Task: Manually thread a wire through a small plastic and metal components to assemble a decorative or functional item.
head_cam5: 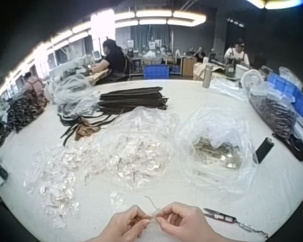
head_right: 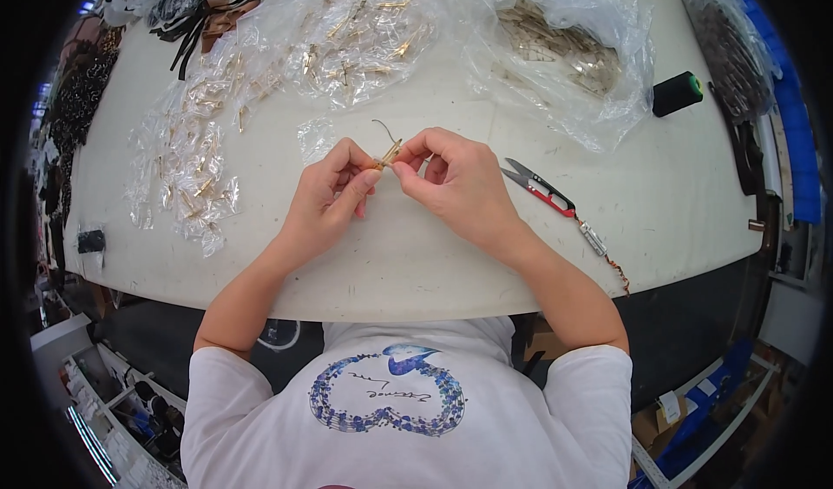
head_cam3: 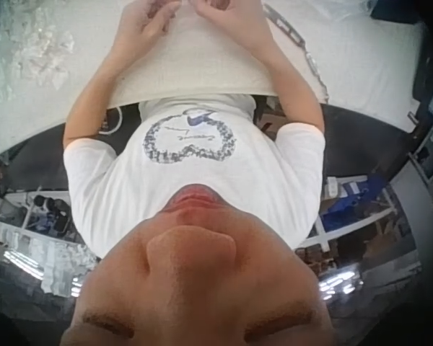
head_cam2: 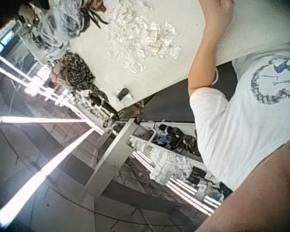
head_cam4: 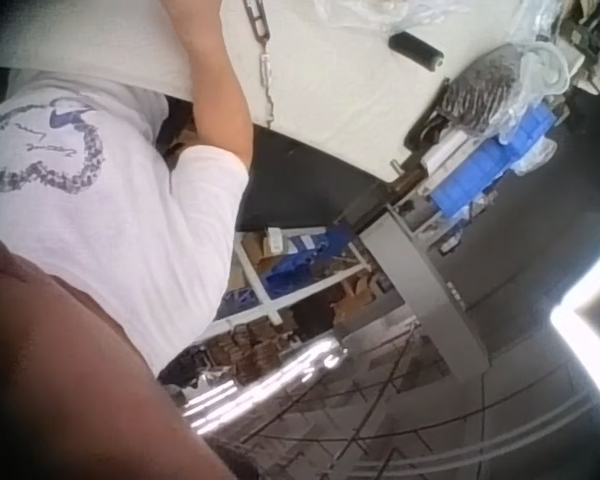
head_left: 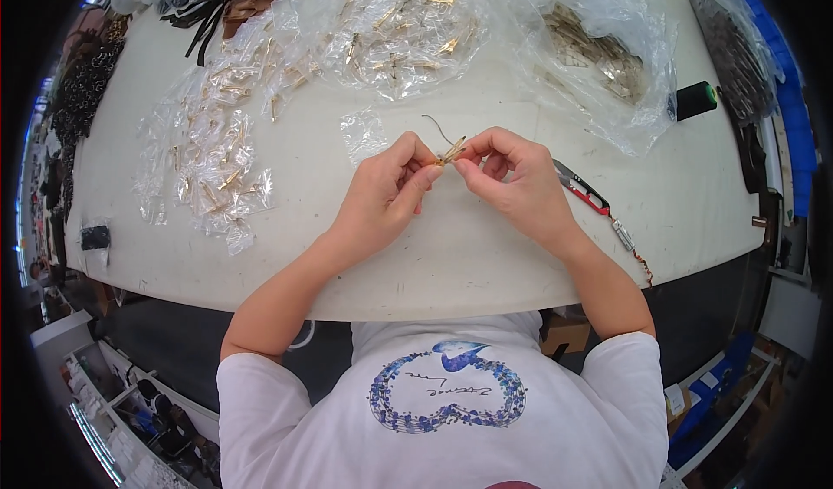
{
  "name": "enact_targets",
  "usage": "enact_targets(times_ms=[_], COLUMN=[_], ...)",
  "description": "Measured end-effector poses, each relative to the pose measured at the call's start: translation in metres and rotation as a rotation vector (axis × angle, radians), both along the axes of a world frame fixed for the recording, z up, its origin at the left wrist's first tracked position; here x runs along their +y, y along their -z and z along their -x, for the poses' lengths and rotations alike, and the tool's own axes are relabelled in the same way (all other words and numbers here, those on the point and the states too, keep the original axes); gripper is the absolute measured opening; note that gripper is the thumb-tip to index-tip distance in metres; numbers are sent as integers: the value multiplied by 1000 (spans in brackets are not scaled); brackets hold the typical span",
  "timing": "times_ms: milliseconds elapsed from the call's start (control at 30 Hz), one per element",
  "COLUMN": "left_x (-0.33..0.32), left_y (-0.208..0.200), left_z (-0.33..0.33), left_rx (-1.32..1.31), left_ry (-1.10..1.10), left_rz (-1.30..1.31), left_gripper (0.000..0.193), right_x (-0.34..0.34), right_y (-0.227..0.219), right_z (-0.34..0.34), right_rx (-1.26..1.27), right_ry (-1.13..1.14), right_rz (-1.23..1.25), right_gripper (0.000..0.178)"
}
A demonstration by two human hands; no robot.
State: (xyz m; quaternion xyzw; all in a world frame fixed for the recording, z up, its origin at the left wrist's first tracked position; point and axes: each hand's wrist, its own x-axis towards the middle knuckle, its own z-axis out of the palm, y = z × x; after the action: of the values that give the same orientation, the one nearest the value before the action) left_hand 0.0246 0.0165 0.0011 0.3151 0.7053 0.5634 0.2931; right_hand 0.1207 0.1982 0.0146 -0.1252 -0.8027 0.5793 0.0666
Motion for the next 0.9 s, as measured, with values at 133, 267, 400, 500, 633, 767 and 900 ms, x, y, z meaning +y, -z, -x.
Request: enact_targets(times_ms=[133,267,400,500,633,767,900], left_x=[-2,-4,-5,-9,-21,-17,-17], left_y=[0,2,-2,-5,-22,-28,-27], left_z=[1,2,1,14,23,22,13], left_rx=[-183,-263,-327,-194,353,632,303], left_ry=[16,3,5,-17,39,33,-50], left_rz=[-13,-56,-64,32,340,493,339], left_gripper=[13,15,16,18,27,33,25], right_x=[-6,-12,-9,2,28,19,14], right_y=[7,10,16,9,8,14,13], right_z=[0,0,2,5,4,1,4], right_rx=[81,216,321,263,108,120,205], right_ry=[-5,-22,-46,-39,-9,-48,-22], right_rz=[-21,-173,-297,-357,-650,-775,-735], right_gripper=[12,13,13,12,11,10,11])
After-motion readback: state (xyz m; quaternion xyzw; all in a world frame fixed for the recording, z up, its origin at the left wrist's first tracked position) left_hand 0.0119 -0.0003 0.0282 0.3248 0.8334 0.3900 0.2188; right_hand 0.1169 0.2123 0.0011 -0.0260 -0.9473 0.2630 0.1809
